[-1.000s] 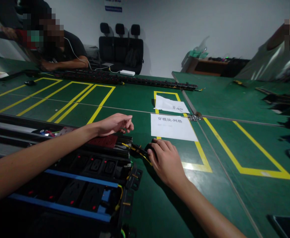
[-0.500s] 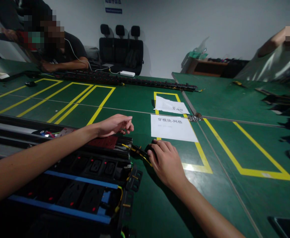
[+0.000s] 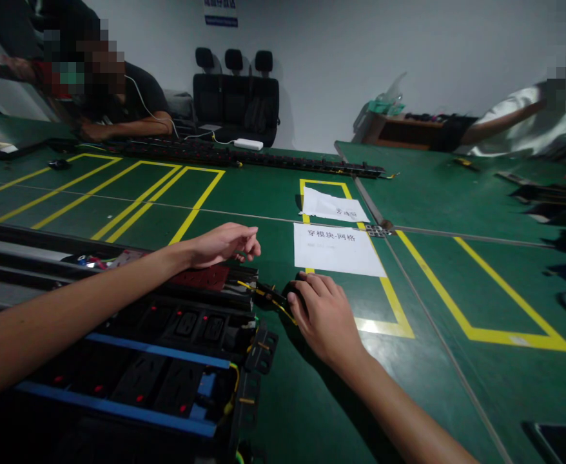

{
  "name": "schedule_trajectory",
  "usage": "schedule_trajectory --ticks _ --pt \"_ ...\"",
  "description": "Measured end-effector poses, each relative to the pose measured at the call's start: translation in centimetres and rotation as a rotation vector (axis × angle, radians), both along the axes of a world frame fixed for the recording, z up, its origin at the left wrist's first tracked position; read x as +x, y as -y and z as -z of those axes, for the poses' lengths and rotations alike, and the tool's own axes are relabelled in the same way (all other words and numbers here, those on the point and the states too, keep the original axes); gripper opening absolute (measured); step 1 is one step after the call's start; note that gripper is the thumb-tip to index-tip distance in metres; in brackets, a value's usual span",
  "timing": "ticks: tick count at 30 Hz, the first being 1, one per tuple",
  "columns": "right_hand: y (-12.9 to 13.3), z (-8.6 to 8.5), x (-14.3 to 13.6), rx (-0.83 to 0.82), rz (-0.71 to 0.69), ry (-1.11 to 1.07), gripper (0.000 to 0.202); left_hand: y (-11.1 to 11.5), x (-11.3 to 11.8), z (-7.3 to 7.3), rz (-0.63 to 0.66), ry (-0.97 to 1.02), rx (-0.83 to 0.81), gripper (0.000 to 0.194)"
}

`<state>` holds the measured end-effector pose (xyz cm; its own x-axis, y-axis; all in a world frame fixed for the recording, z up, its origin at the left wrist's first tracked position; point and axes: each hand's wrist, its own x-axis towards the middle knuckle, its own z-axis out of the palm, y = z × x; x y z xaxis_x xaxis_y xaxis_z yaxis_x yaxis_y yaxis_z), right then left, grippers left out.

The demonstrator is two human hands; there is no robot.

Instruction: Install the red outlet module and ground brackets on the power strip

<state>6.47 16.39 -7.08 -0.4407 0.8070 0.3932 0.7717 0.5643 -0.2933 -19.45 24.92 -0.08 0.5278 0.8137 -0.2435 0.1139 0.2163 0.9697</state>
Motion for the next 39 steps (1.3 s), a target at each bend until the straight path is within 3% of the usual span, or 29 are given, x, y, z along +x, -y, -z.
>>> schedule_trajectory --ticks 39 --pt "0.02 -0.16 0.0 -0.005 -0.004 0.009 0.03 0.08 0.04 -0.08 0.008 0.025 0.007 0.043"
